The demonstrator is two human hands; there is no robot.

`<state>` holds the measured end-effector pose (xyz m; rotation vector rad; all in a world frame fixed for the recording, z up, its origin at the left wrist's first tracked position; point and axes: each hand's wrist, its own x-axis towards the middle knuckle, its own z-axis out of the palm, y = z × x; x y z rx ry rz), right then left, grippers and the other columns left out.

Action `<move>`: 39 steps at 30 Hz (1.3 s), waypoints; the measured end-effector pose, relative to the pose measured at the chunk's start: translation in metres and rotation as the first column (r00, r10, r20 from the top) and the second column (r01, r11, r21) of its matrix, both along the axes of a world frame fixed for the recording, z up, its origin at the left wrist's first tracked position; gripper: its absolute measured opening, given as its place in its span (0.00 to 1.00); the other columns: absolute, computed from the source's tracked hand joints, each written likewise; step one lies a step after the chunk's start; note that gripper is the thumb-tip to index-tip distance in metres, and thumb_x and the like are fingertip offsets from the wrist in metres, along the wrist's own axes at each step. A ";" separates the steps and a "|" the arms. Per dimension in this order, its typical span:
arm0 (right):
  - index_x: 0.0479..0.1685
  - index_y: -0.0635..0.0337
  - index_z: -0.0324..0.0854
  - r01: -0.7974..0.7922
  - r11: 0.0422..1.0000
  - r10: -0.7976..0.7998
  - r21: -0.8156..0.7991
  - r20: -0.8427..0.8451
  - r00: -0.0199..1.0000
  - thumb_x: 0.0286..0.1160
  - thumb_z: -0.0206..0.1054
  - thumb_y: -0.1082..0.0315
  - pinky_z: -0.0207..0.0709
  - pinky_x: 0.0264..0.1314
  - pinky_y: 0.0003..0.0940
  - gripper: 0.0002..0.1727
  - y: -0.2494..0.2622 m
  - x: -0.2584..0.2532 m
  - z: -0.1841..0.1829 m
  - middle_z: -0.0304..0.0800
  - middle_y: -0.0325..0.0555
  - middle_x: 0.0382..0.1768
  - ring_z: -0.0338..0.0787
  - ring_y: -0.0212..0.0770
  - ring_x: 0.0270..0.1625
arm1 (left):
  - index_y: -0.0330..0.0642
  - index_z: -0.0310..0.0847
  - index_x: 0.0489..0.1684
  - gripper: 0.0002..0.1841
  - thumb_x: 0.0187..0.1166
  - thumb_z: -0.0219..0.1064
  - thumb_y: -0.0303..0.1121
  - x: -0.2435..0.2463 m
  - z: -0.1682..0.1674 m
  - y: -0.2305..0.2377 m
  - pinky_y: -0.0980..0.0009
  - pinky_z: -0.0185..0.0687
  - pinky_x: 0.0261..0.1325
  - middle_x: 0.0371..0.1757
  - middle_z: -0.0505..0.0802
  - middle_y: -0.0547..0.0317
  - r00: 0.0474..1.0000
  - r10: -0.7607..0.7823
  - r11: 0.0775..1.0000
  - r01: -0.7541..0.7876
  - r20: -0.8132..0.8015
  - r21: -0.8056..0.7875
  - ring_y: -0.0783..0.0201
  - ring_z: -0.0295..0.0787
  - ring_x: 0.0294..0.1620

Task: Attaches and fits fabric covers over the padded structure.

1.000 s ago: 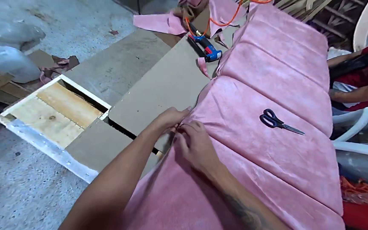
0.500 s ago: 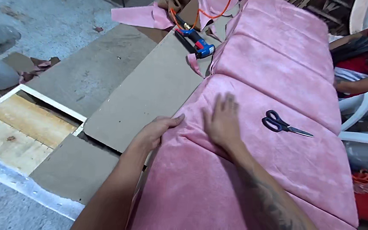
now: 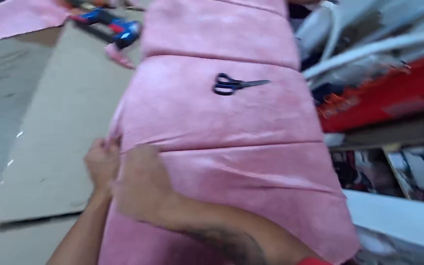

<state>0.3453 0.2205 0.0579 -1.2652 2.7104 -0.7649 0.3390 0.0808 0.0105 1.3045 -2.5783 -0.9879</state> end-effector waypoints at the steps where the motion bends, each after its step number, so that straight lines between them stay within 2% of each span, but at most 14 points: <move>1: 0.74 0.58 0.81 -0.076 0.997 0.076 -0.010 0.003 0.997 0.75 0.69 0.53 0.74 0.75 0.49 0.30 -0.003 -0.006 -0.001 0.89 0.53 0.64 0.84 0.52 0.70 | 0.21 0.79 0.60 0.27 0.93 0.56 0.45 -0.001 0.014 0.007 0.28 0.73 0.67 0.55 0.88 0.20 0.999 0.003 1.000 -0.004 0.054 0.022 0.25 0.84 0.63; 3: 0.74 0.62 0.80 -0.145 0.989 0.145 -0.006 0.046 0.988 0.83 0.63 0.54 0.67 0.86 0.44 0.27 0.029 -0.022 -0.002 0.85 0.52 0.72 0.78 0.48 0.80 | 0.20 0.81 0.55 0.30 0.93 0.53 0.49 0.006 0.006 0.003 0.28 0.71 0.68 0.54 0.88 0.19 0.998 0.021 0.997 -0.016 0.061 -0.070 0.24 0.84 0.63; 6: 0.66 0.57 0.84 0.083 0.993 -0.084 0.088 0.007 0.996 0.88 0.55 0.48 0.76 0.79 0.44 0.25 0.154 -0.063 -0.006 0.86 0.46 0.69 0.82 0.45 0.76 | 0.21 0.83 0.41 0.34 0.92 0.51 0.54 0.007 -0.038 -0.023 0.26 0.76 0.54 0.41 0.89 0.22 0.999 -0.037 0.959 0.025 -0.039 -0.282 0.25 0.88 0.49; 10: 0.60 0.57 0.86 0.505 0.829 -0.480 0.240 -0.156 0.863 0.82 0.59 0.40 0.82 0.64 0.59 0.29 0.342 -0.122 -0.004 0.87 0.53 0.62 0.87 0.55 0.66 | 0.23 0.84 0.46 0.30 0.93 0.51 0.50 0.006 -0.037 -0.029 0.26 0.74 0.58 0.43 0.90 0.23 0.997 -0.042 0.965 0.056 0.059 -0.255 0.26 0.88 0.53; 13: 0.61 0.57 0.83 0.539 0.832 -0.525 0.129 -0.129 0.841 0.74 0.59 0.31 0.78 0.69 0.61 0.37 0.416 -0.116 0.005 0.83 0.55 0.64 0.82 0.57 0.70 | 0.32 0.83 0.62 0.22 0.87 0.61 0.44 0.037 -0.020 -0.030 0.28 0.76 0.63 0.54 0.90 0.27 0.994 -0.099 0.946 0.110 0.053 -0.304 0.29 0.87 0.59; 16: 0.61 0.48 0.86 0.305 0.950 -0.303 0.072 -0.035 0.952 0.81 0.59 0.38 0.73 0.77 0.57 0.27 0.411 -0.064 -0.012 0.88 0.44 0.64 0.83 0.48 0.73 | 0.28 0.76 0.73 0.30 0.84 0.64 0.47 0.067 0.037 0.034 0.39 0.74 0.76 0.71 0.81 0.23 0.940 -0.327 0.865 0.255 -0.099 -0.433 0.31 0.78 0.73; 18: 0.46 0.49 0.87 0.306 0.952 -0.306 -0.022 -0.060 0.950 0.86 0.60 0.50 0.80 0.66 0.48 0.16 0.394 -0.056 -0.029 0.91 0.38 0.49 0.88 0.42 0.60 | 0.29 0.78 0.72 0.29 0.83 0.66 0.46 0.055 0.074 0.133 0.41 0.72 0.80 0.73 0.83 0.28 0.813 -0.570 0.766 0.474 -0.118 -0.434 0.35 0.77 0.78; 21: 0.32 0.55 0.85 0.292 0.955 -0.295 -0.048 -0.075 0.953 0.77 0.66 0.66 0.83 0.50 0.43 0.07 0.380 -0.063 -0.033 0.85 0.41 0.33 0.87 0.46 0.44 | 0.51 0.87 0.67 0.25 0.80 0.68 0.56 0.010 0.064 0.277 0.54 0.77 0.79 0.70 0.89 0.59 0.531 -0.843 0.525 0.779 -0.082 -0.342 0.58 0.81 0.76; 23: 0.33 0.56 0.84 0.244 0.968 -0.247 -0.057 -0.056 0.967 0.74 0.66 0.69 0.83 0.50 0.43 0.04 0.382 -0.064 -0.030 0.84 0.42 0.32 0.87 0.47 0.44 | 0.52 0.88 0.62 0.18 0.84 0.66 0.50 -0.007 0.037 0.330 0.59 0.79 0.76 0.65 0.89 0.62 0.463 -0.879 0.472 0.817 -0.111 -0.330 0.61 0.82 0.71; 27: 0.40 0.51 0.85 0.113 0.991 -0.111 -0.072 0.042 0.993 0.87 0.58 0.56 0.84 0.55 0.39 0.14 0.409 -0.090 -0.019 0.87 0.39 0.38 0.88 0.41 0.49 | 0.49 0.90 0.39 0.09 0.85 0.63 0.36 -0.013 0.013 0.351 0.64 0.84 0.63 0.47 0.93 0.65 0.539 -0.820 0.561 0.689 -0.193 -0.458 0.64 0.88 0.55; 31: 0.56 0.62 0.84 0.360 0.931 -0.358 0.058 -0.035 0.933 0.80 0.59 0.38 0.78 0.66 0.64 0.32 0.461 -0.159 -0.005 0.86 0.59 0.58 0.84 0.62 0.66 | 0.49 0.88 0.38 0.10 0.85 0.61 0.37 -0.014 0.015 0.349 0.63 0.82 0.64 0.42 0.91 0.63 0.525 -0.842 0.523 0.741 -0.122 -0.422 0.62 0.87 0.53; 33: 0.59 0.64 0.83 0.389 0.917 -0.388 0.089 -0.028 0.921 0.76 0.62 0.36 0.79 0.66 0.65 0.36 0.450 -0.167 -0.011 0.85 0.62 0.61 0.83 0.64 0.68 | 0.49 0.87 0.39 0.10 0.86 0.60 0.38 -0.016 0.015 0.346 0.62 0.81 0.63 0.43 0.91 0.62 0.496 -0.859 0.500 0.764 -0.126 -0.407 0.61 0.87 0.53; 36: 0.67 0.64 0.83 0.180 0.975 -0.191 0.127 0.076 0.979 0.82 0.60 0.45 0.74 0.78 0.57 0.31 0.374 -0.141 -0.003 0.84 0.59 0.69 0.80 0.58 0.76 | 0.47 0.88 0.39 0.08 0.83 0.62 0.34 -0.014 0.013 0.343 0.62 0.83 0.62 0.44 0.92 0.61 0.489 -0.856 0.510 0.742 -0.170 -0.434 0.60 0.88 0.53; 39: 0.48 0.63 0.89 -0.210 0.968 0.175 0.138 0.228 0.958 0.89 0.55 0.54 0.76 0.74 0.54 0.22 0.282 -0.135 0.028 0.91 0.55 0.52 0.87 0.54 0.64 | 0.46 0.93 0.37 0.08 0.76 0.65 0.33 0.000 0.012 0.346 0.52 0.90 0.56 0.44 0.96 0.54 0.550 -0.815 0.558 0.659 -0.183 -0.504 0.53 0.93 0.52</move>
